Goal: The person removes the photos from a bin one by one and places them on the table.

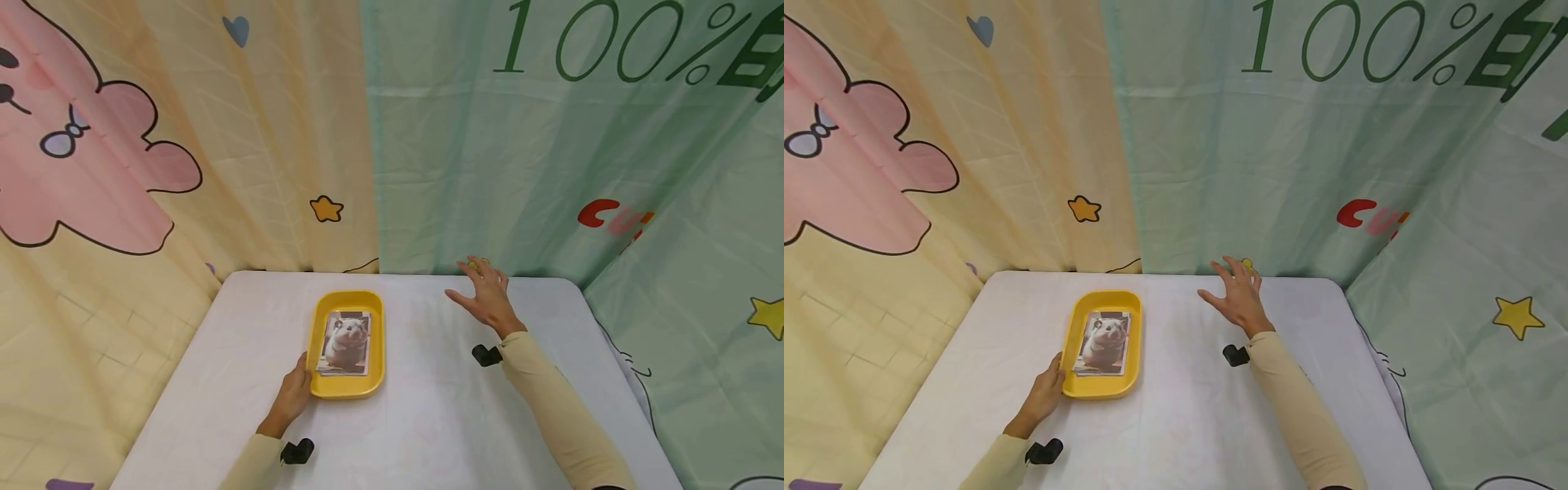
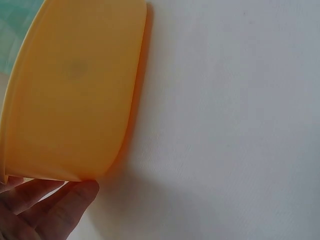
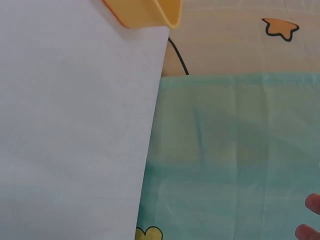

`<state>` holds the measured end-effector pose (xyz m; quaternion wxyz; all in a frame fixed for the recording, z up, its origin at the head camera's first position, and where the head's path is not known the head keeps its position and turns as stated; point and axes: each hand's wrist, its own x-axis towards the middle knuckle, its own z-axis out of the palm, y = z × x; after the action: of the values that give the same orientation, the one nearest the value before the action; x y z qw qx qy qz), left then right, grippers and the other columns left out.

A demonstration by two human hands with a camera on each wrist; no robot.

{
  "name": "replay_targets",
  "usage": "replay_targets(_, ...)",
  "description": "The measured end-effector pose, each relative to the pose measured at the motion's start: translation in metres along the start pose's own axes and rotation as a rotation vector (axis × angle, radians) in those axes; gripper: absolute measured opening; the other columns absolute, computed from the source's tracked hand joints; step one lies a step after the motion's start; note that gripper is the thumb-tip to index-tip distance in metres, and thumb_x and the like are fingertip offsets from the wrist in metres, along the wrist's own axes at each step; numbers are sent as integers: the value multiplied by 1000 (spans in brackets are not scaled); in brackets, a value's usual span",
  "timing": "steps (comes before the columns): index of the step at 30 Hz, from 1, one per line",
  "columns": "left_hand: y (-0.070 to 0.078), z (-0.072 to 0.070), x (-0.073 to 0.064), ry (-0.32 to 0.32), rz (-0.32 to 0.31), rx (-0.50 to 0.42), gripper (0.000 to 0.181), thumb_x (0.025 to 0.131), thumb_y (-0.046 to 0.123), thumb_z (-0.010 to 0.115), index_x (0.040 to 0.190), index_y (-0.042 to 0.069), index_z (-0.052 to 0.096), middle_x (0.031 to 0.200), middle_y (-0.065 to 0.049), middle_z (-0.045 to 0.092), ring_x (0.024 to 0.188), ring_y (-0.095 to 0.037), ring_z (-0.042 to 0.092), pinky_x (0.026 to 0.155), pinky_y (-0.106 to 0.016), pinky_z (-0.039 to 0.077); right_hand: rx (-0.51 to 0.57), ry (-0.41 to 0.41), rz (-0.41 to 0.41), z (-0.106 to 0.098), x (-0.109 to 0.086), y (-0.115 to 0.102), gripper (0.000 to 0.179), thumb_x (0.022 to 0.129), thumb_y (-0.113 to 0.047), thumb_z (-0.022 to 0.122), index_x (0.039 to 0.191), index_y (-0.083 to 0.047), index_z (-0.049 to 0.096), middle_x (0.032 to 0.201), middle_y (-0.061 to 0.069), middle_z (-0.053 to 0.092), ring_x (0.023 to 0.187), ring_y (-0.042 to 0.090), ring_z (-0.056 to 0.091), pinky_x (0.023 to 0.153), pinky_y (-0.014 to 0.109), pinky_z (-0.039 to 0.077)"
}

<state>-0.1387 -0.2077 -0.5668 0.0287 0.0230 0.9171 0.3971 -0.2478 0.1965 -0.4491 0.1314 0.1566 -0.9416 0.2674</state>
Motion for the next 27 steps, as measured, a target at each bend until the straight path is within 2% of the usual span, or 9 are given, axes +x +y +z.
replay_targets(6, 9, 12, -4, 23, 54, -31, 43, 101, -1, 39, 139, -18, 28, 131, -40, 46, 118, -47, 50, 99, -58, 38, -3, 11, -10, -3, 0, 0, 67, 87, -43, 69, 140, -8, 49, 150, 19, 33, 136, 38, 30, 106, 63, 13)
replay_targets(15, 16, 26, -8, 14, 105, -43, 44, 100, -2, 41, 139, -19, 28, 132, -39, 45, 120, -47, 48, 100, -58, 38, 16, 7, -5, -4, -2, 0, 67, 87, -42, 69, 141, -10, 48, 150, 18, 32, 138, 38, 28, 107, 61, 12)
replay_targets(21, 20, 36, -9, 25, 164, -41, 43, 99, -3, 43, 138, -16, 32, 127, -36, 52, 112, -41, 55, 93, -56, 43, 14, 5, 9, -2, -2, 1, 67, 87, -43, 69, 142, -10, 48, 150, 18, 32, 138, 38, 26, 107, 60, 12)
replay_targets(27, 25, 42, -11, 14, 165, -53, 44, 100, -1, 44, 139, -15, 31, 131, -37, 48, 118, -45, 51, 97, -58, 40, 1, 6, 15, 1, -2, 2, 68, 87, -44, 68, 142, -10, 48, 150, 18, 32, 138, 37, 27, 107, 60, 13)
